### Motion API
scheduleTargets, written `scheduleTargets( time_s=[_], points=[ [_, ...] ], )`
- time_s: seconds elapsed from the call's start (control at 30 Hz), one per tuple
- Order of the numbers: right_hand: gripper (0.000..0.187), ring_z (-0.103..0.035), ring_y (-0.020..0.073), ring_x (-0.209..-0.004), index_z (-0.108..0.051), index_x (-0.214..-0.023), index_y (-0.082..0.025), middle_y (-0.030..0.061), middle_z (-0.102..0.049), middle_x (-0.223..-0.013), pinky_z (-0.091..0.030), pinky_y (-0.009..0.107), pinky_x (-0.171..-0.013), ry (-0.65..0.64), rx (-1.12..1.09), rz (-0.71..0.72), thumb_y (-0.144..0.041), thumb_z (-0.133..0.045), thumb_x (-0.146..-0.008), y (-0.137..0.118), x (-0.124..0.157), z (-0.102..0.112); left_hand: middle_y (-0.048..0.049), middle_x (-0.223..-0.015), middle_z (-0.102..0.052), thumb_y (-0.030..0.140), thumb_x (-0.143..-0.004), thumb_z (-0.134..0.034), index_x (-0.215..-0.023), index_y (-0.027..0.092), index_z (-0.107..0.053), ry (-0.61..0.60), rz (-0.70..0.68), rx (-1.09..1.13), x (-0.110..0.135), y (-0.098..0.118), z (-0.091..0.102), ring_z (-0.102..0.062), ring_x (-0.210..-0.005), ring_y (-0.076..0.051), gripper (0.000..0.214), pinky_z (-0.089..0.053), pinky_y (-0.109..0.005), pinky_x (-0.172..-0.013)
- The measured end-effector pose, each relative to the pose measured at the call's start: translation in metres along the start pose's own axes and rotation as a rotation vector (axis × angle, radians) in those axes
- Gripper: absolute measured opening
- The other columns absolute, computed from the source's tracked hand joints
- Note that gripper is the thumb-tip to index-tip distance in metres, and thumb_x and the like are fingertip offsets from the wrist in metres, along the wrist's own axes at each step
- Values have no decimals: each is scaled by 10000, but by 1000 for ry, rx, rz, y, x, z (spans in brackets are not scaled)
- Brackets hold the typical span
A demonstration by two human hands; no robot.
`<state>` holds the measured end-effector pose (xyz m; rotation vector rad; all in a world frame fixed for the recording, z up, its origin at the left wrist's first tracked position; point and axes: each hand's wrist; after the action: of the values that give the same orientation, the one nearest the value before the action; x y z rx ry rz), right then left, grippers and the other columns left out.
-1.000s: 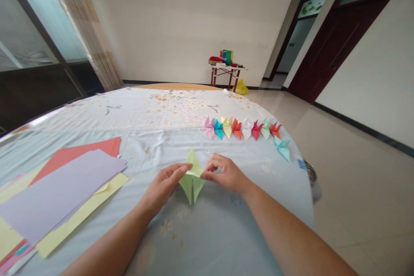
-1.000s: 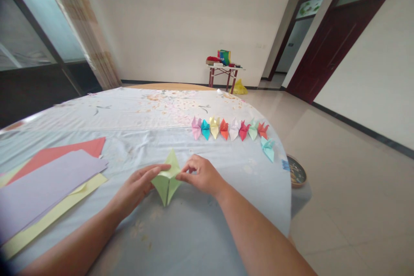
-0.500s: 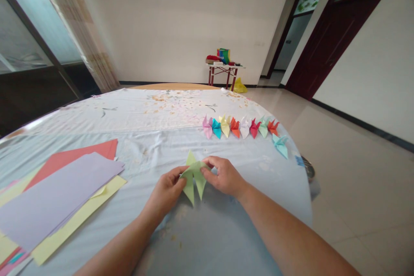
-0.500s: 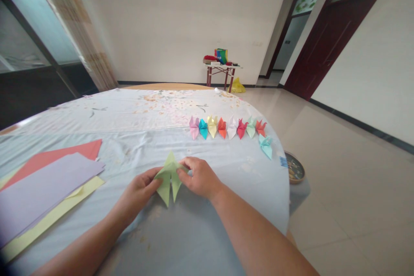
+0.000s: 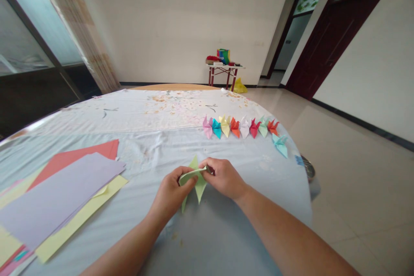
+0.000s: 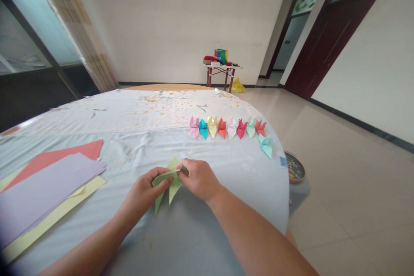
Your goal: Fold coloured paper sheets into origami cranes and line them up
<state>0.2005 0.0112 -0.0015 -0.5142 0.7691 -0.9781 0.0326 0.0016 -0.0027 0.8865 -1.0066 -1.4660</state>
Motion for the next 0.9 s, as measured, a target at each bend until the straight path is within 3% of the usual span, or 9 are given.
scheduleTargets(
  time_s=[0.2, 0.47, 0.73, 0.9],
  points=[
    [147, -445, 67, -518, -624, -881, -185, -47, -503, -577, -325, 171, -515, 7, -79, -78, -245, -532, -782, -3, 1, -2, 31, -606, -622, 371, -662, -586, -773, 185, -638, 90, 4, 33, 0, 0, -1, -562, -579, -134, 223, -429, -224, -566],
    [160, -452, 73, -540, -585, -690, -154, -40, -518, -585, -331, 177, -511, -18, -137, -192, -307, -585, -735, 6, 0, -5, 21, -700, -633, 322, -690, -564, -1142, 177, -492, 114, -32, 151, -1, -5, -5, -597, -651, -148, 480, -449, -251, -631],
    [154, -439, 72, -525, -597, -678, -150, -45, -502, -553, -318, 180, -499, 17, -89, -180, -286, -580, -749, 10, -1, -7, 26, -709, -601, 295, -696, -550, -1158, 177, -450, 78, -43, 39, 0, -10, -6, -575, -657, -152, 488, -435, -263, -624],
    [144, -539, 90, -634, -641, -841, -169, -10, -613, -713, -392, 178, -564, 23, -187, -82, -275, -580, -764, 5, -2, -5, 22, -705, -619, 294, -665, -554, -1150, 161, -460, 51, 10, 41, 0, -6, -5, -590, -638, -157, 513, -435, -258, -600]
  ],
)
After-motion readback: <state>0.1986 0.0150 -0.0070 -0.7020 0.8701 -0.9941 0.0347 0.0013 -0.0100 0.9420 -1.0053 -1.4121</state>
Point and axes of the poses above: each hand's wrist, its own x-axis away from the middle knuckle, its own z-axis out of the back of the hand, y = z × x
